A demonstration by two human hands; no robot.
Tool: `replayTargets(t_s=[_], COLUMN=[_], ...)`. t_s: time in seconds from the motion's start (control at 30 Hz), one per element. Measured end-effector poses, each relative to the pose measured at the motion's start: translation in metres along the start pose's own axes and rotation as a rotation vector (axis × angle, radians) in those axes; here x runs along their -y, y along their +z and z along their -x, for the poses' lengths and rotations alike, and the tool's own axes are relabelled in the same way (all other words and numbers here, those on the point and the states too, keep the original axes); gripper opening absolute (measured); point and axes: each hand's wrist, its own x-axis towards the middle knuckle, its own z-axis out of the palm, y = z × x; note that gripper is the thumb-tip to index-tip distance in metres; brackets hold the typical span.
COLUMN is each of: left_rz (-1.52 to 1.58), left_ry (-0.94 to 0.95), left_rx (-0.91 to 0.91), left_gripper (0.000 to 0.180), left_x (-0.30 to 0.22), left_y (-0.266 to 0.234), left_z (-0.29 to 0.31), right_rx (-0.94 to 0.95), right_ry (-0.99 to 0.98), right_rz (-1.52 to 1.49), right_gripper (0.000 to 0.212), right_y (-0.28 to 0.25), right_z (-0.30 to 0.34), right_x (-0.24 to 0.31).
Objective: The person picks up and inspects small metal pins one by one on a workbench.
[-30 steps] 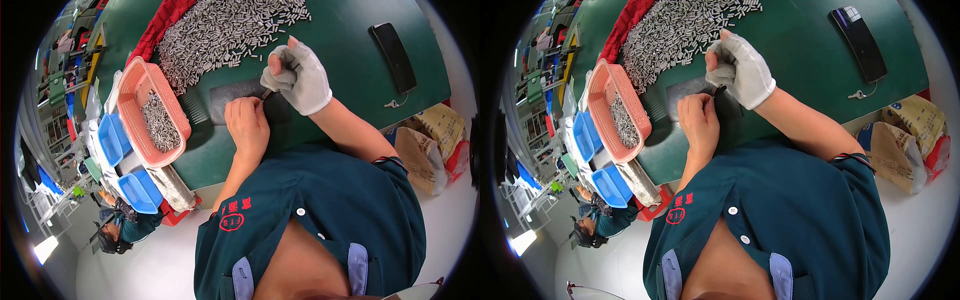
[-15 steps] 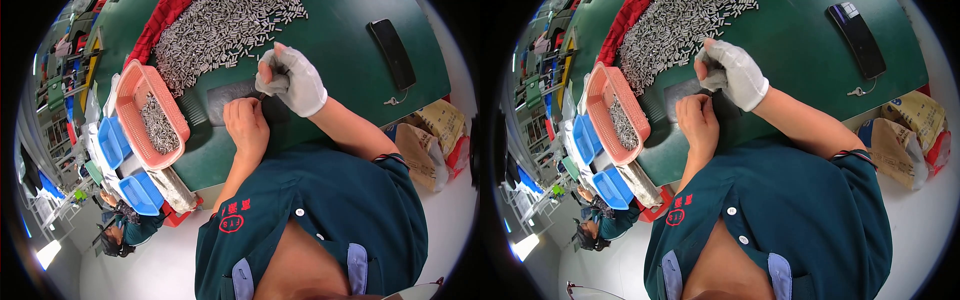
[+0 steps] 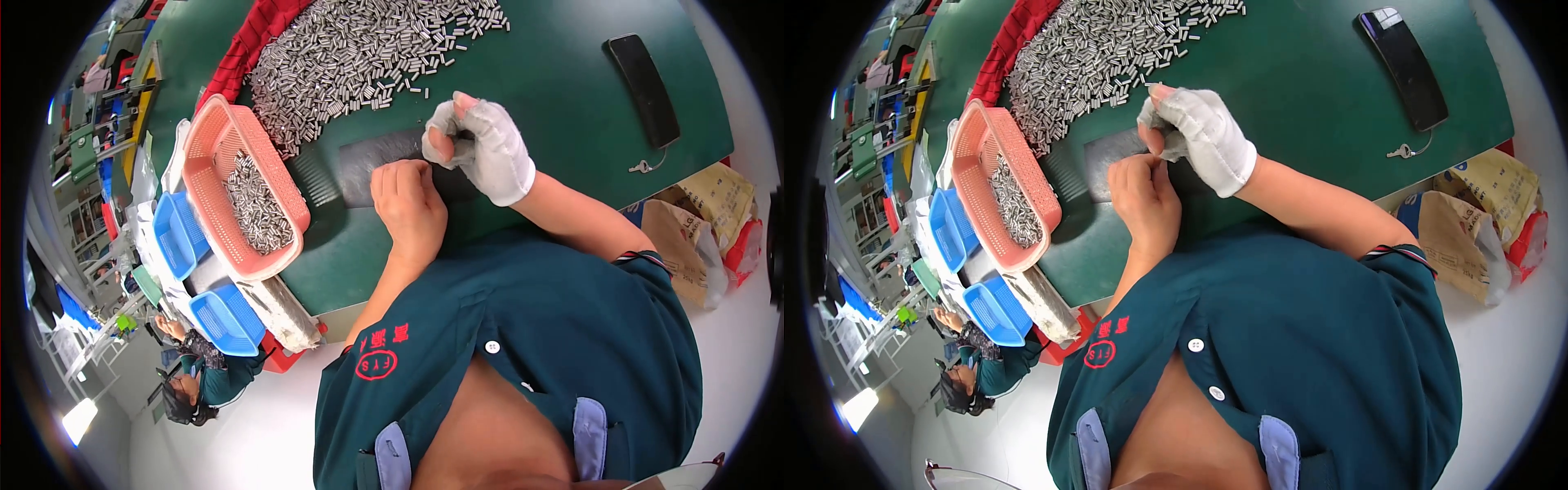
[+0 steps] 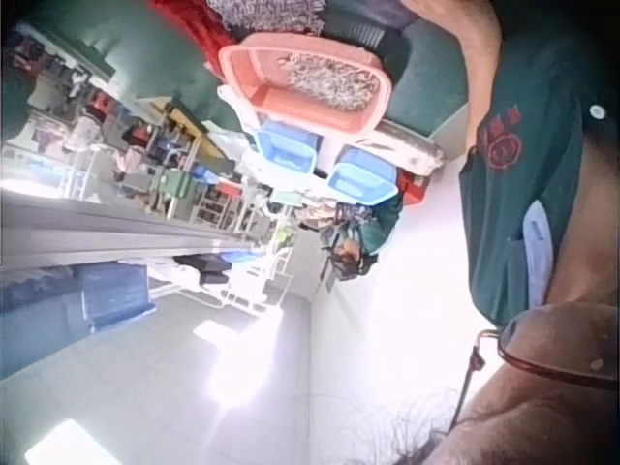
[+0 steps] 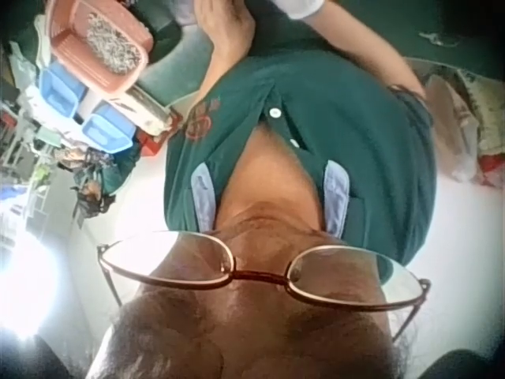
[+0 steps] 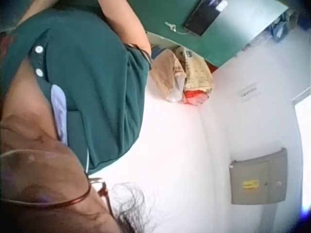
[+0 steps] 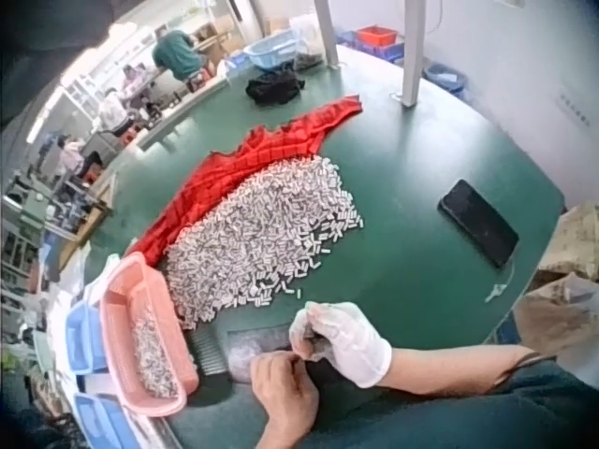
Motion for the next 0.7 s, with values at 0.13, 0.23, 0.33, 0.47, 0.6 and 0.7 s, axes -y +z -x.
replayTargets(t_s=[0.13,0.23,0.33,0.47,0.6,0.7], left_rz=[-0.008,-0.001,0.155,0.729,0.870,0.885], left_ry=[0.007,-0.007,-0.035,-0.254,-0.255,-0.175], left_rx=[-0.001,0.044,-0.028,-0.031,-0.074,-0.095], left_gripper=[0.013,0.012,0.010,0.004,0.005,0.005], left_x=[0.000,0.001,0.004,0.008,0.001,-0.004], left_y=[-0.001,-0.006,-0.017,-0.038,-0.054,-0.059], left_z=[0.001,0.001,-0.004,-0.001,-0.004,-0.004], right_rx=[-0.037,-0.020,0.165,0.268,0.199,0.272], right_ry=[-0.014,-0.007,-0.064,-0.078,-0.031,0.005], right_rz=[0.033,-0.025,-0.122,-0.044,0.356,0.518], right_gripper=[0.051,0.053,0.053,0.023,0.014,0.013], right_y=[0.005,0.005,-0.002,-0.003,0.014,0.018], right_z=[-0.003,-0.003,-0.005,-0.001,0.012,0.015], right_x=[0.003,0.002,0.001,0.010,0.010,0.009])
